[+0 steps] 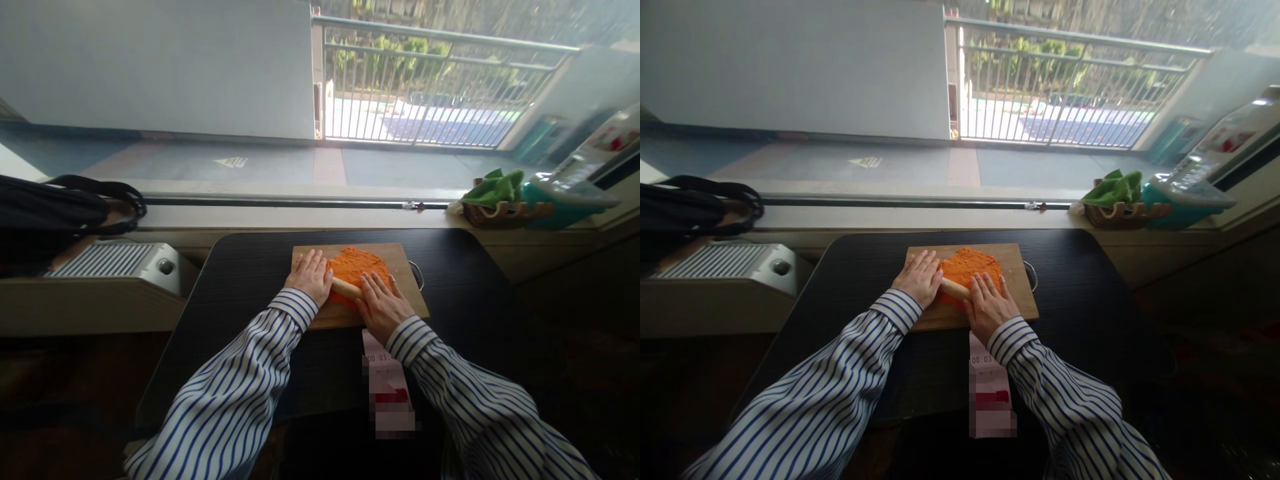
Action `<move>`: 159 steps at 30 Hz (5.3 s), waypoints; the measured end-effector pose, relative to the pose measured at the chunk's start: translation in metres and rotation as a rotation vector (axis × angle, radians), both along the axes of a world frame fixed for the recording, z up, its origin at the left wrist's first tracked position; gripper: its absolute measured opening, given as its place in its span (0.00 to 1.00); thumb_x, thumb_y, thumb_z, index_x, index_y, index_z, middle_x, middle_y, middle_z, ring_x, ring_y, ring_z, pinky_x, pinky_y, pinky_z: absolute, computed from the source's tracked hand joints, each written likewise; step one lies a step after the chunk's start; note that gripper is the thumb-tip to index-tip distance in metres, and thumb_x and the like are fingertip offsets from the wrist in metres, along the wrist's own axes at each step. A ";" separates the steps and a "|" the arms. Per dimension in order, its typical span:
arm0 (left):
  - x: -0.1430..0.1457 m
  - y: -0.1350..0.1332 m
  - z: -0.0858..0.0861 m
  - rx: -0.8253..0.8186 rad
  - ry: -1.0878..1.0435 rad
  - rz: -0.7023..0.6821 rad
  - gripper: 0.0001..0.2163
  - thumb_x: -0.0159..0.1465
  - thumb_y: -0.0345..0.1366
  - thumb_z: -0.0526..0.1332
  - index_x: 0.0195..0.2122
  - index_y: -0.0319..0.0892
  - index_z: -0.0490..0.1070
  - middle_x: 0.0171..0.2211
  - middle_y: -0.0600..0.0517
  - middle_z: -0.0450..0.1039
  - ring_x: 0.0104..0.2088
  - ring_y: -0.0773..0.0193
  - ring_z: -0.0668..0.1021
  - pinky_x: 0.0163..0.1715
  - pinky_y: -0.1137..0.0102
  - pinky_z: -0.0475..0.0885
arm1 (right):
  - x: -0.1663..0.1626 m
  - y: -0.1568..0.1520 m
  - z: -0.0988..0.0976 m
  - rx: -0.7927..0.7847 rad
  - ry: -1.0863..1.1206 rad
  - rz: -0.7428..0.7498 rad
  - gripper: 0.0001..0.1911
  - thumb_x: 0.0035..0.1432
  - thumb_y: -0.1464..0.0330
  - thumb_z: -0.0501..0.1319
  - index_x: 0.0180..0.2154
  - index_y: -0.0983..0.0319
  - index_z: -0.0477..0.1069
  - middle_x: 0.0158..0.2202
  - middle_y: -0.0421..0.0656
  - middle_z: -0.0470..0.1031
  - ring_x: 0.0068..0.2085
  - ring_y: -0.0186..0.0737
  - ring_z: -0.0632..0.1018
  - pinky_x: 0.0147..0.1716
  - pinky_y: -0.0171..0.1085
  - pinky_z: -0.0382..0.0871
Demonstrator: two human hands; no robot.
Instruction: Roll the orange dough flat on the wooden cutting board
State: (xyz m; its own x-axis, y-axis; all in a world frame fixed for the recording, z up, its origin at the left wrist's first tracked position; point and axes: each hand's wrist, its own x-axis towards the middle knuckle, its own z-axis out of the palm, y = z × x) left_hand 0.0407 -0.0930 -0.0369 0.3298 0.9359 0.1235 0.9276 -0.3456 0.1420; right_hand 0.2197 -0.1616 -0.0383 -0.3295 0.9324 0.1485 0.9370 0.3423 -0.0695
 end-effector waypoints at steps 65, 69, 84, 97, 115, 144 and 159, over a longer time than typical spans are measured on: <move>-0.026 -0.044 0.013 0.134 -0.119 -0.117 0.16 0.61 0.49 0.52 0.38 0.42 0.70 0.36 0.48 0.75 0.37 0.59 0.76 0.37 0.64 0.69 | 0.051 0.040 0.028 0.149 0.137 0.472 0.12 0.60 0.67 0.55 0.45 0.59 0.68 0.42 0.43 0.76 0.47 0.36 0.72 0.59 0.51 0.41; 0.000 -0.045 0.015 0.098 -0.067 -0.021 0.13 0.60 0.45 0.55 0.34 0.40 0.69 0.35 0.46 0.74 0.37 0.56 0.74 0.37 0.63 0.69 | 0.066 0.075 0.028 0.025 0.138 0.532 0.13 0.59 0.67 0.55 0.46 0.59 0.68 0.46 0.44 0.74 0.50 0.36 0.71 0.57 0.50 0.47; 0.041 -0.030 0.000 0.228 -0.080 0.252 0.19 0.64 0.42 0.45 0.43 0.35 0.68 0.52 0.36 0.64 0.51 0.48 0.68 0.48 0.54 0.63 | 0.023 0.114 0.026 -0.009 0.225 0.158 0.17 0.59 0.69 0.45 0.41 0.61 0.71 0.49 0.47 0.71 0.55 0.42 0.64 0.57 0.54 0.44; 0.046 -0.029 0.000 0.041 -0.044 0.320 0.23 0.61 0.35 0.44 0.56 0.34 0.59 0.59 0.41 0.56 0.59 0.51 0.59 0.55 0.49 0.53 | 0.021 0.119 0.013 -0.310 -0.103 0.096 0.27 0.59 0.64 0.41 0.61 0.57 0.47 0.63 0.45 0.47 0.63 0.46 0.46 0.56 0.60 0.38; 0.058 -0.066 -0.003 0.145 -0.028 0.167 0.24 0.64 0.39 0.42 0.57 0.28 0.57 0.60 0.41 0.50 0.61 0.52 0.53 0.59 0.53 0.46 | 0.038 0.072 0.012 -0.144 -0.184 0.035 0.30 0.61 0.60 0.37 0.62 0.63 0.39 0.64 0.45 0.41 0.63 0.43 0.44 0.57 0.58 0.35; 0.046 -0.028 -0.002 0.077 -0.062 0.256 0.23 0.64 0.40 0.41 0.57 0.34 0.58 0.60 0.44 0.54 0.60 0.53 0.55 0.58 0.54 0.47 | 0.023 0.119 0.015 -0.194 -0.143 0.094 0.30 0.61 0.59 0.40 0.62 0.58 0.37 0.65 0.46 0.38 0.63 0.46 0.41 0.56 0.60 0.35; 0.053 -0.072 0.001 0.114 -0.061 0.036 0.22 0.64 0.41 0.44 0.56 0.37 0.61 0.59 0.46 0.54 0.61 0.54 0.54 0.59 0.54 0.47 | 0.042 0.045 0.012 -0.153 -0.168 0.006 0.30 0.62 0.60 0.35 0.62 0.65 0.41 0.64 0.45 0.41 0.63 0.43 0.43 0.58 0.58 0.34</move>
State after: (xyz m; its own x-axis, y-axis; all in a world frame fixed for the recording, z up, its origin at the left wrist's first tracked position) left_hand 0.0933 -0.1645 -0.0357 0.2845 0.9259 0.2486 0.9306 -0.3290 0.1605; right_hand 0.2619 -0.1169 -0.0265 -0.3430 0.9379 -0.0517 0.9379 0.3450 0.0362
